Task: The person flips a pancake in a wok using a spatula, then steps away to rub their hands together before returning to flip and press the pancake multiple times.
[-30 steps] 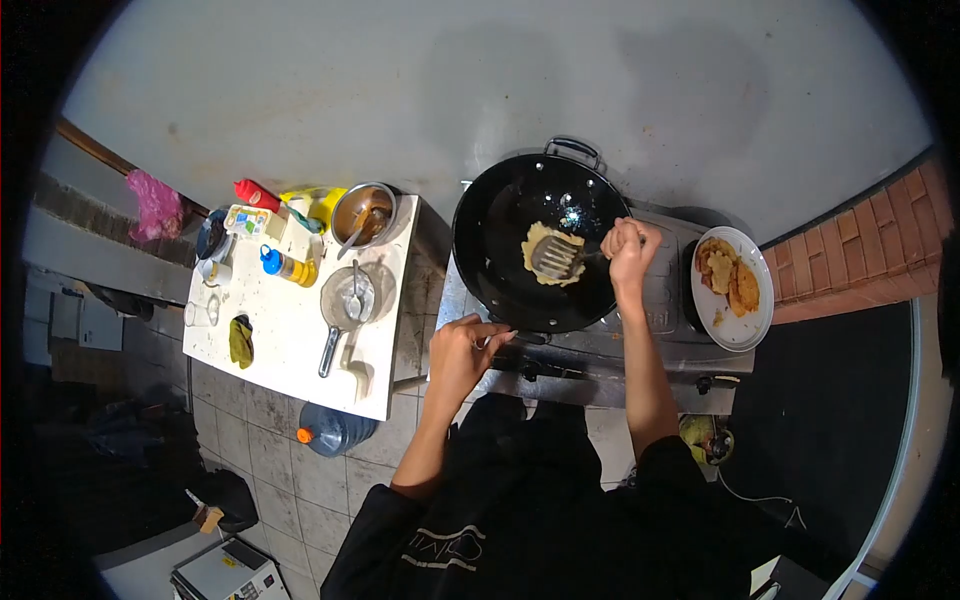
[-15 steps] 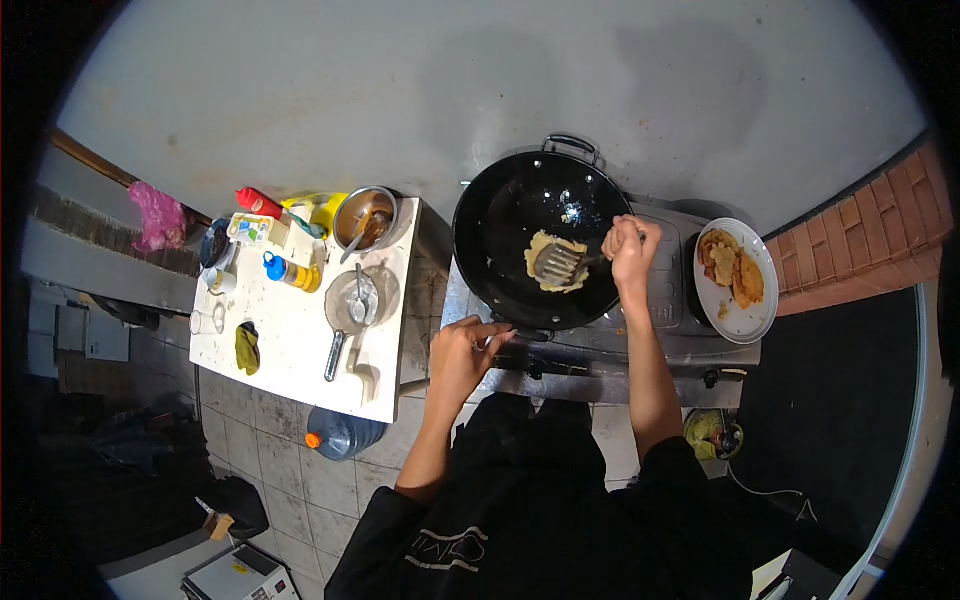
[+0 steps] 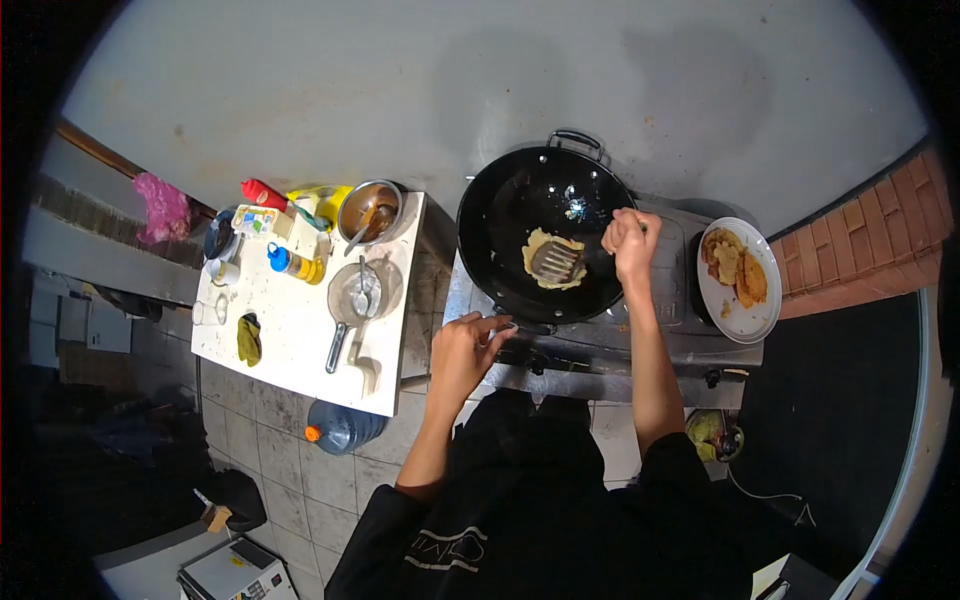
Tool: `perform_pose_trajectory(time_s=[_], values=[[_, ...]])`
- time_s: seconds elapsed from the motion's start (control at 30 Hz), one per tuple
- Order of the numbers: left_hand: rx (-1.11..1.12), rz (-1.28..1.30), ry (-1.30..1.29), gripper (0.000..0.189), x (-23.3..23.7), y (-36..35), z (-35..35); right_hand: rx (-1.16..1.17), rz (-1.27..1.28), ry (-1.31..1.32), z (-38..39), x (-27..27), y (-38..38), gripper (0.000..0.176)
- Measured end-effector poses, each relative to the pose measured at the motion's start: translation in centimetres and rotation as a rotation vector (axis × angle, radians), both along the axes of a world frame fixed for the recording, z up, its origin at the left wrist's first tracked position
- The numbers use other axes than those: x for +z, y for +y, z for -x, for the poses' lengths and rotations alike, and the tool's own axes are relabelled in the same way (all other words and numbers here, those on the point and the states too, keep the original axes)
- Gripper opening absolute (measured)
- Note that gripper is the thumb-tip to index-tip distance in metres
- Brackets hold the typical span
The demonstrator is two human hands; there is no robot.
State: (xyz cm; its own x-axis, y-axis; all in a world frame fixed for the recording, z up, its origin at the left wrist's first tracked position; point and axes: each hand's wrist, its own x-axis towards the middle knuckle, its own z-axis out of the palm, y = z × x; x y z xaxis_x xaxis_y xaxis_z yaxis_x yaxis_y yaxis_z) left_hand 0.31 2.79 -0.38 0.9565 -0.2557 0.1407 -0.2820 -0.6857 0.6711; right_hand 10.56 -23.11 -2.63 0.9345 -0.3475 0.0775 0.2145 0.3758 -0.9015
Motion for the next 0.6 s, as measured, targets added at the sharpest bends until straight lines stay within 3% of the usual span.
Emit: perform_pose_trajectory(time_s=[0.27, 0.6], values=[[0.013, -0.006, 0.001, 0.022, 0.4, -0.3, 0.3, -0.050, 0.028, -0.123, 1.5, -0.1, -0.2, 0.045], [0.005, -0.012, 0.016, 0.021, 0.3, 0.0, 0.3, -0.116, 0.008, -0.086, 1.6, 1.1, 0.6, 0.043]])
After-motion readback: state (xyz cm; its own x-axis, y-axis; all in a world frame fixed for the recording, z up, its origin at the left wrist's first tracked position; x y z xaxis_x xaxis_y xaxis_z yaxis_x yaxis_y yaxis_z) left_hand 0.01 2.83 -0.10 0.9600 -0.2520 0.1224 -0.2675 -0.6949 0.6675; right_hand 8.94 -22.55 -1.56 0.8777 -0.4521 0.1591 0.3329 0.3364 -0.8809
